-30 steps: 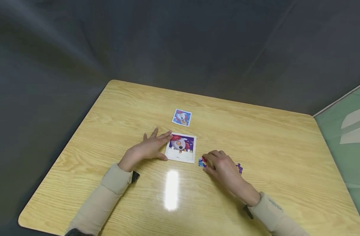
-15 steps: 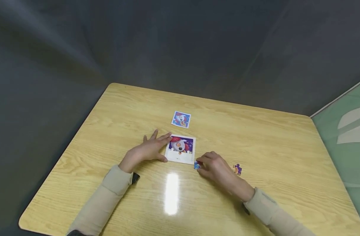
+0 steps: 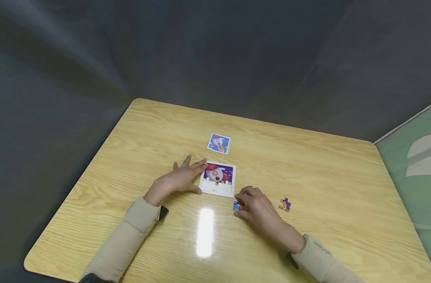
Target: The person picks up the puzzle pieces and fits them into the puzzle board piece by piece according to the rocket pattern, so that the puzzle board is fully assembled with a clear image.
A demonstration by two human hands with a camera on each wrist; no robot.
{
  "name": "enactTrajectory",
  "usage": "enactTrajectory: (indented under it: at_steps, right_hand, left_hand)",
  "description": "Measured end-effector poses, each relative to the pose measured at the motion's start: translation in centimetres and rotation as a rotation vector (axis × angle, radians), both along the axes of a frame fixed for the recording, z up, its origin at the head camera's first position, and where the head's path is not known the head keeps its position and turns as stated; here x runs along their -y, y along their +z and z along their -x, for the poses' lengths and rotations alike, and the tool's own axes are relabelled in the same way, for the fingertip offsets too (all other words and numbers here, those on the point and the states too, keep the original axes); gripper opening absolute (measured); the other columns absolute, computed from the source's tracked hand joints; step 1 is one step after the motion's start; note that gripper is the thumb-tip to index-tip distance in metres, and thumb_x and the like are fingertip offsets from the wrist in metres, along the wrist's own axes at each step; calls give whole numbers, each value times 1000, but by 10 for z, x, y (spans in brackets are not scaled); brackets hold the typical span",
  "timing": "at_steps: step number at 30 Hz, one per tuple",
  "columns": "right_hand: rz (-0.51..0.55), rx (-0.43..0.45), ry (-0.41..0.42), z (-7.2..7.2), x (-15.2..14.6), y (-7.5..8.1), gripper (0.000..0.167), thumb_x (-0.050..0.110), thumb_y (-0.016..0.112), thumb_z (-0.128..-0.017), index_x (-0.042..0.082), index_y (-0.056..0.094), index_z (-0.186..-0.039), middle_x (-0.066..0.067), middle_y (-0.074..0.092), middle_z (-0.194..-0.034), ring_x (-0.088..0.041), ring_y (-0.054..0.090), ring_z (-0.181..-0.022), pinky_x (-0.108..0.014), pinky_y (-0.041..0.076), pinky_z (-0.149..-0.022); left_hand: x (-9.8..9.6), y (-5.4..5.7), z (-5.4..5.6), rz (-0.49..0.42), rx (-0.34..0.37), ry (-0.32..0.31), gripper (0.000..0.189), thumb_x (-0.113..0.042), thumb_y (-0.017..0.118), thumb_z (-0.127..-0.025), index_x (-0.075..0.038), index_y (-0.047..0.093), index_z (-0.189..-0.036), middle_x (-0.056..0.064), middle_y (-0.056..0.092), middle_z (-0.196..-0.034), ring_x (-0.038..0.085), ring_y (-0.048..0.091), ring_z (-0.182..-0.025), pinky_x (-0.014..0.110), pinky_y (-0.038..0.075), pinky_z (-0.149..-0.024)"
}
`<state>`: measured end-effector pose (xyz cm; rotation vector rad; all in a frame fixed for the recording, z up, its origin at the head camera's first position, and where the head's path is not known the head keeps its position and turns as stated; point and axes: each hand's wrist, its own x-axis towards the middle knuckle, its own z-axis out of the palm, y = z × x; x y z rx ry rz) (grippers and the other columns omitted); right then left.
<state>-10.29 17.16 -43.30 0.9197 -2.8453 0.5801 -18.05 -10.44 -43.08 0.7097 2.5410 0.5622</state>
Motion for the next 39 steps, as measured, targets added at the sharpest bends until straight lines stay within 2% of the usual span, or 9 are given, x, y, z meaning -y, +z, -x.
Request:
enactTrajectory:
  at_steps: [5,9,12,18,25,28,31,35,39]
  right_hand:
    - [23,-19,-36,0,1,-2,43,23,87,-68,1,70,-100,-8,61,-99,-21,56,-85,-34,51,-71]
    - [29,8,-26,1,2,-2,37,21,86,-69,2,70,-97,-6,61,-96,-19,55,-85,-34,51,-73]
    - [30,23,14,2,2,-3,35,22,85,-71,3,69,-96,-4,61,-94,-17,54,-84,-32,51,-73]
    - [26,28,147,2,3,-5,31,25,81,-77,5,68,-97,-1,61,-94,-12,53,-85,-28,50,-73]
    - [74,56,164,-1,8,-1,37,21,83,-74,6,68,-105,1,63,-96,-11,56,-87,-26,53,-76]
    - [128,12,178,8,21,9,36,19,84,-73,5,69,-103,-1,64,-96,-12,58,-87,-26,54,-75]
    - [161,-26,170,26,41,16,33,18,85,-73,5,71,-100,-3,64,-95,-15,58,-86,-27,54,-73]
    - [139,20,176,47,64,12,24,16,83,-75,6,73,-94,-5,63,-92,-16,56,-83,-27,51,-70]
    - [102,71,190,56,75,3,19,14,81,-77,4,73,-91,-6,61,-89,-16,55,-81,-25,50,-68]
  left_hand:
    - [4,2,1,-16,17,9,93,-39,72,-83,-16,19,-155,-2,6,-161,46,-9,-141,77,-2,-100]
    - [6,1,1,-11,20,19,93,-40,72,-83,-17,18,-155,-2,6,-161,46,-10,-142,76,-2,-101]
    - [7,2,1,-16,18,26,92,-39,72,-83,-16,19,-155,-1,7,-161,46,-9,-142,77,-2,-101]
    - [9,4,0,-17,20,24,92,-38,72,-83,-15,19,-155,0,8,-161,48,-8,-141,77,-2,-100]
    - [7,3,-3,-10,14,11,92,-38,73,-82,-12,22,-154,1,9,-161,49,-6,-141,78,0,-99]
    - [7,4,-4,-5,-3,4,91,-37,74,-82,-12,24,-154,2,10,-161,50,-5,-140,79,2,-98]
    - [7,5,-5,-6,-17,7,91,-37,74,-82,-12,24,-153,2,11,-161,51,-4,-140,79,3,-98]
    - [3,6,-5,-24,-3,3,89,-37,73,-83,-12,24,-153,2,11,-161,51,-5,-140,79,2,-98]
    - [0,10,-5,-27,2,-10,89,-38,73,-83,-12,25,-153,2,11,-161,51,-5,-140,80,3,-99]
